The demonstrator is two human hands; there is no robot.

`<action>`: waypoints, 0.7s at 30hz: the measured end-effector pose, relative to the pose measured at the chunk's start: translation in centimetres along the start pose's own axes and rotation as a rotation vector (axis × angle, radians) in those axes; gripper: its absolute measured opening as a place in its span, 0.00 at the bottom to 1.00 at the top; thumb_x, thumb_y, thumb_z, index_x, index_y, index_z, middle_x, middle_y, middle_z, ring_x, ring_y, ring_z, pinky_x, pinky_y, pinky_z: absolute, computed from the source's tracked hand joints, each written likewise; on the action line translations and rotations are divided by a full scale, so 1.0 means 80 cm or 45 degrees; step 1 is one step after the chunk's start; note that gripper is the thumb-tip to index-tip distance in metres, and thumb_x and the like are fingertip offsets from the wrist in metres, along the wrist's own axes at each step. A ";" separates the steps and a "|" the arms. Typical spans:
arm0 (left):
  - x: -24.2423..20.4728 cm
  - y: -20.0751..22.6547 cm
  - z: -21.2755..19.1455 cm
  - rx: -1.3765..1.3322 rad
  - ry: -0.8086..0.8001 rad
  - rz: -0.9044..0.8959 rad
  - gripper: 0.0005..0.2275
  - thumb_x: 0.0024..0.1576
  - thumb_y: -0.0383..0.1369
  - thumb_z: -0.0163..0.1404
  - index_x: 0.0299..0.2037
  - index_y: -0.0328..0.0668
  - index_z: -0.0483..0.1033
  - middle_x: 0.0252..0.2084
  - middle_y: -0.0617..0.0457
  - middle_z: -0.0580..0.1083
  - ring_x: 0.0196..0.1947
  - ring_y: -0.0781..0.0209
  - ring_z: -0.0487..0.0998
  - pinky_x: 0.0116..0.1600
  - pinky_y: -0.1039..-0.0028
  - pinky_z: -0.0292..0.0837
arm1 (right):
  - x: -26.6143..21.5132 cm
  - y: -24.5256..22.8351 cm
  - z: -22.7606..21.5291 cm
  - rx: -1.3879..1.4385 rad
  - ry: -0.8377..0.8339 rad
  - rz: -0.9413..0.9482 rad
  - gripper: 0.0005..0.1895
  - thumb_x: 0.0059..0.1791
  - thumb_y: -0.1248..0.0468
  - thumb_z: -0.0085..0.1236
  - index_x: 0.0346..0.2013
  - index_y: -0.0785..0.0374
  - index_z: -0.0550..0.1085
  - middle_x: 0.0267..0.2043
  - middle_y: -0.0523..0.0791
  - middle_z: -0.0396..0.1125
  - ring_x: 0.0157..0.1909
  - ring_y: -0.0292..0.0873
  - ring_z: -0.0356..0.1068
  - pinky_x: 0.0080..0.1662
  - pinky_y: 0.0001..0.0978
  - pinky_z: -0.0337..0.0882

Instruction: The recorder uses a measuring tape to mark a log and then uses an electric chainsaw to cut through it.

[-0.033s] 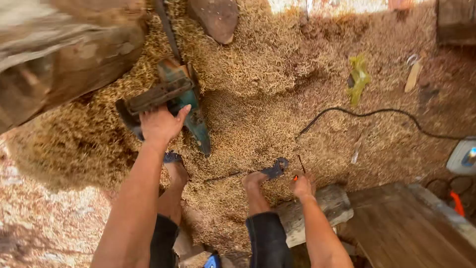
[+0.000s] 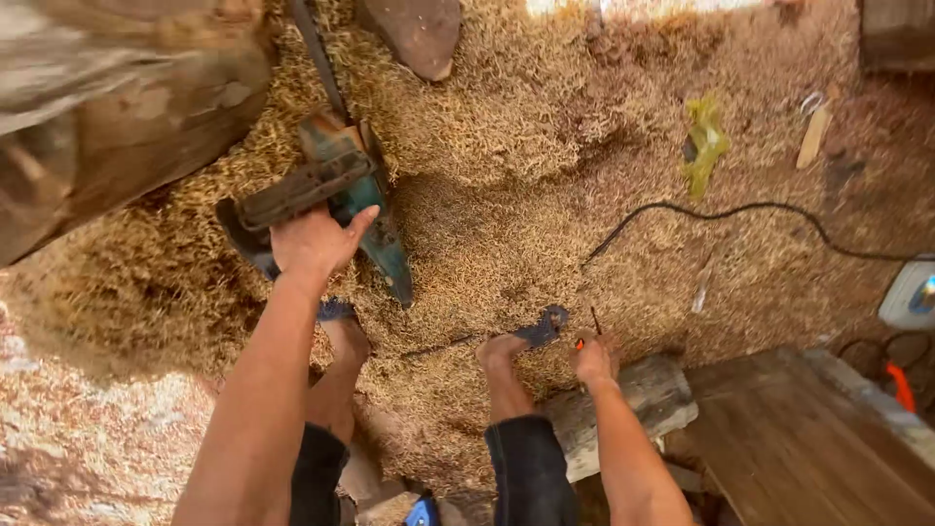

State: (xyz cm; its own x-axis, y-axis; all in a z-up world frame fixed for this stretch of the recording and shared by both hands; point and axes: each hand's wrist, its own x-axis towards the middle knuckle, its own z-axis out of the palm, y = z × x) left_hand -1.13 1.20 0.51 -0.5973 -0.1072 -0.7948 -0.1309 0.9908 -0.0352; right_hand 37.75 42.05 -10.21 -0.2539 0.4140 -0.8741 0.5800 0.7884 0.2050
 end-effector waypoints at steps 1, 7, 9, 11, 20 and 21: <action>0.000 0.016 -0.016 -0.043 -0.396 -0.134 0.49 0.56 0.72 0.30 0.73 0.32 0.55 0.76 0.34 0.54 0.74 0.34 0.54 0.74 0.49 0.47 | 0.005 0.009 0.030 0.040 -0.100 0.048 0.25 0.49 0.54 0.60 0.62 0.46 0.71 0.64 0.50 0.67 0.67 0.56 0.65 0.65 0.54 0.63; 0.064 0.035 0.022 -0.281 -0.804 -0.223 0.43 0.53 0.71 0.28 0.77 0.62 0.48 0.80 0.52 0.46 0.79 0.41 0.43 0.76 0.35 0.27 | -0.029 -0.109 0.035 -0.045 0.209 -0.158 0.36 0.40 0.59 0.64 0.63 0.54 0.68 0.67 0.54 0.62 0.71 0.61 0.58 0.68 0.58 0.59; 0.047 0.027 0.045 -0.318 -0.784 -0.166 0.42 0.55 0.71 0.27 0.77 0.62 0.47 0.80 0.51 0.45 0.79 0.42 0.43 0.76 0.37 0.26 | -0.091 -0.142 0.038 -0.162 0.465 -0.201 0.45 0.32 0.61 0.68 0.64 0.58 0.66 0.68 0.58 0.58 0.72 0.67 0.55 0.67 0.67 0.54; 0.030 0.030 0.044 -0.340 -0.773 -0.023 0.41 0.57 0.69 0.29 0.77 0.55 0.51 0.80 0.48 0.46 0.80 0.43 0.43 0.77 0.39 0.23 | -0.125 -0.173 0.060 0.458 0.418 -0.488 0.37 0.45 0.64 0.60 0.68 0.66 0.63 0.59 0.58 0.64 0.61 0.60 0.61 0.64 0.53 0.60; -0.177 0.016 0.044 -3.221 -2.244 -0.970 0.21 0.60 0.58 0.41 0.39 0.52 0.75 0.40 0.57 0.75 0.49 0.61 0.74 0.72 0.52 0.68 | -0.329 -0.238 0.185 0.905 -0.146 -0.205 0.69 0.37 0.36 0.78 0.73 0.68 0.45 0.75 0.65 0.44 0.77 0.63 0.46 0.73 0.58 0.48; -0.193 0.007 0.032 -3.209 -2.261 -0.942 0.21 0.60 0.58 0.41 0.39 0.52 0.75 0.40 0.57 0.75 0.49 0.61 0.74 0.72 0.52 0.68 | -0.340 -0.250 0.173 0.910 -0.124 -0.209 0.69 0.37 0.36 0.78 0.73 0.68 0.45 0.75 0.65 0.44 0.77 0.63 0.46 0.73 0.58 0.48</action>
State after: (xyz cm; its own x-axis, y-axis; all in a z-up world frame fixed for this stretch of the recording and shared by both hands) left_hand 10.10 3.61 11.21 0.0054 0.8899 -0.4561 -0.2537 -0.4400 -0.8614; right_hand 43.75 8.69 3.39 -0.3304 0.2475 -0.9108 0.9114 0.3346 -0.2396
